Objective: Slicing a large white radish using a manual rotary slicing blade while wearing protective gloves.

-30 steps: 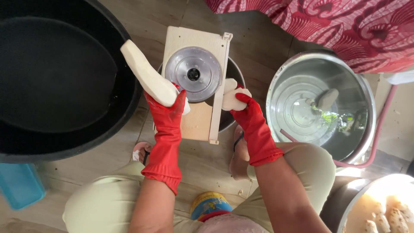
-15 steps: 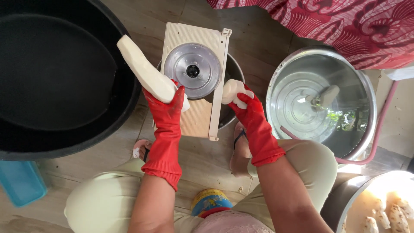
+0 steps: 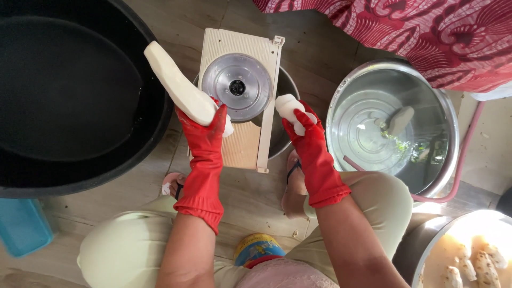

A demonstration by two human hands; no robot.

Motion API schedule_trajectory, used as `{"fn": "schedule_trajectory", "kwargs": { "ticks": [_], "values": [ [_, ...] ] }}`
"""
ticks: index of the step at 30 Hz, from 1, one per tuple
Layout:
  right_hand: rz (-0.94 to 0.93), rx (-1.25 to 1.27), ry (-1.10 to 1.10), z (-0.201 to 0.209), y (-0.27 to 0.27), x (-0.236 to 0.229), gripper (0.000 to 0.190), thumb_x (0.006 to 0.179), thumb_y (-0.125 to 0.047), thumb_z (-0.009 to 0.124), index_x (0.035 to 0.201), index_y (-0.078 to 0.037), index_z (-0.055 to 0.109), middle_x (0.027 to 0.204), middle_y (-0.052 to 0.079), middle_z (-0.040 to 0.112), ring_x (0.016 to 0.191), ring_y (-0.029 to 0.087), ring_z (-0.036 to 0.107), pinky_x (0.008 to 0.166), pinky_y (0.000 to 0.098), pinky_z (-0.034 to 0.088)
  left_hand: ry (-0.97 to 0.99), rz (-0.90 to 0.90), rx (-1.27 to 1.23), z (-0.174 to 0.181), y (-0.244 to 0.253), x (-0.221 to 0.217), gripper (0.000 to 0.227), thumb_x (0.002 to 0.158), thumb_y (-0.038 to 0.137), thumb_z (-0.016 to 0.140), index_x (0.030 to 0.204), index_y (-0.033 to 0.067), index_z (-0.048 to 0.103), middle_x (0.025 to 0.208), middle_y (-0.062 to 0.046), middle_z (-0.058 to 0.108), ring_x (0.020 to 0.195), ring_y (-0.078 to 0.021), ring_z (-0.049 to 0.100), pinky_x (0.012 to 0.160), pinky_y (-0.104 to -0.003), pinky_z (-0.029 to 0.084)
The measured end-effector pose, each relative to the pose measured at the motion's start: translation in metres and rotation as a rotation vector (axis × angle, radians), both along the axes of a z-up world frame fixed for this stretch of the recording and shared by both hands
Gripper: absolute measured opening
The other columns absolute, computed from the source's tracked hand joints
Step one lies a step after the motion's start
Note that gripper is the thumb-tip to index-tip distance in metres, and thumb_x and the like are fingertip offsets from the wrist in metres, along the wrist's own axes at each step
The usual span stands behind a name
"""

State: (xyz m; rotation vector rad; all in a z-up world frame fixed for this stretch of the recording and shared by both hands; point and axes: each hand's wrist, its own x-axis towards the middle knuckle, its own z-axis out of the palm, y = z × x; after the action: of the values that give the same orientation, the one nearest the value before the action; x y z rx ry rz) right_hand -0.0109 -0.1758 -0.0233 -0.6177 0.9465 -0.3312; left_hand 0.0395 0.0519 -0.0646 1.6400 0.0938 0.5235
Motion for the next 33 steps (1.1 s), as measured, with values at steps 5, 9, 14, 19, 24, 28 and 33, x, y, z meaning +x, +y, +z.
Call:
{"fn": "schedule_trajectory", "kwargs": {
  "ticks": [5,9,14,19,24,28,33],
  "values": [
    [-0.039,0.022,0.058,-0.015,-0.010,0.003,0.044,0.076,-0.007,0.091,0.113,-0.008,0.068,0.120,0.021,0.070,0.109,0.043,0.071,0.095,0.0566,0.060,-0.013,0.008,0.012,-0.007,0.000,0.004,0.080,0.074,0.022,0.098,0.134,0.0119,0.046,0.111,-0.010,0.068,0.110,-0.0268,0.069,0.105,-0.049,0.050],
    [-0.030,-0.018,0.117,-0.015,-0.011,0.004,0.042,0.079,-0.012,0.090,0.112,-0.009,0.064,0.118,0.021,0.070,0.106,0.042,0.073,0.093,0.0563,0.062,-0.005,0.005,0.019,0.000,0.000,0.003,0.078,0.075,0.022,0.097,0.133,0.0119,0.046,0.111,-0.009,0.068,0.109,-0.0259,0.069,0.105,-0.049,0.050],
    [0.098,-0.141,-0.002,-0.051,-0.016,-0.007,0.051,0.084,0.002,0.081,0.130,-0.007,0.060,0.131,0.024,0.062,0.120,0.046,0.064,0.098,0.0588,0.059,-0.010,0.020,0.014,-0.004,-0.001,0.004,0.081,0.073,0.023,0.098,0.134,0.0108,0.045,0.111,-0.010,0.067,0.110,-0.0269,0.068,0.105,-0.048,0.049],
    [0.112,-0.101,-0.158,-0.060,-0.017,-0.008,0.063,0.082,0.019,0.073,0.138,-0.003,0.055,0.138,0.028,0.054,0.128,0.056,0.053,0.101,0.0690,0.054,-0.010,0.022,0.001,-0.005,-0.002,0.004,0.081,0.074,0.023,0.098,0.134,0.0109,0.045,0.112,-0.010,0.067,0.111,-0.0270,0.068,0.106,-0.048,0.049],
    [0.120,-0.086,-0.134,-0.033,-0.001,-0.004,0.060,0.085,0.015,0.072,0.140,0.002,0.051,0.135,0.032,0.054,0.122,0.054,0.059,0.099,0.0681,0.054,0.006,0.026,-0.004,-0.005,-0.005,0.003,0.082,0.073,0.025,0.098,0.136,0.0121,0.046,0.113,-0.010,0.066,0.112,-0.0271,0.068,0.105,-0.047,0.049],
    [0.099,-0.097,-0.066,-0.034,-0.002,-0.005,0.060,0.084,0.012,0.077,0.137,-0.001,0.053,0.132,0.029,0.057,0.116,0.051,0.064,0.096,0.0642,0.059,0.002,0.007,0.002,0.000,-0.003,0.003,0.080,0.075,0.022,0.096,0.136,0.0095,0.045,0.112,-0.010,0.067,0.111,-0.0264,0.068,0.105,-0.048,0.049],
    [0.085,-0.129,-0.018,-0.058,-0.019,-0.009,0.058,0.079,-0.001,0.089,0.127,-0.009,0.057,0.123,0.023,0.063,0.102,0.044,0.073,0.090,0.0581,0.063,0.004,0.020,-0.004,-0.004,-0.003,0.003,0.082,0.075,0.025,0.098,0.137,0.0114,0.044,0.115,-0.011,0.067,0.114,-0.0279,0.067,0.106,-0.049,0.049]
  ]
}}
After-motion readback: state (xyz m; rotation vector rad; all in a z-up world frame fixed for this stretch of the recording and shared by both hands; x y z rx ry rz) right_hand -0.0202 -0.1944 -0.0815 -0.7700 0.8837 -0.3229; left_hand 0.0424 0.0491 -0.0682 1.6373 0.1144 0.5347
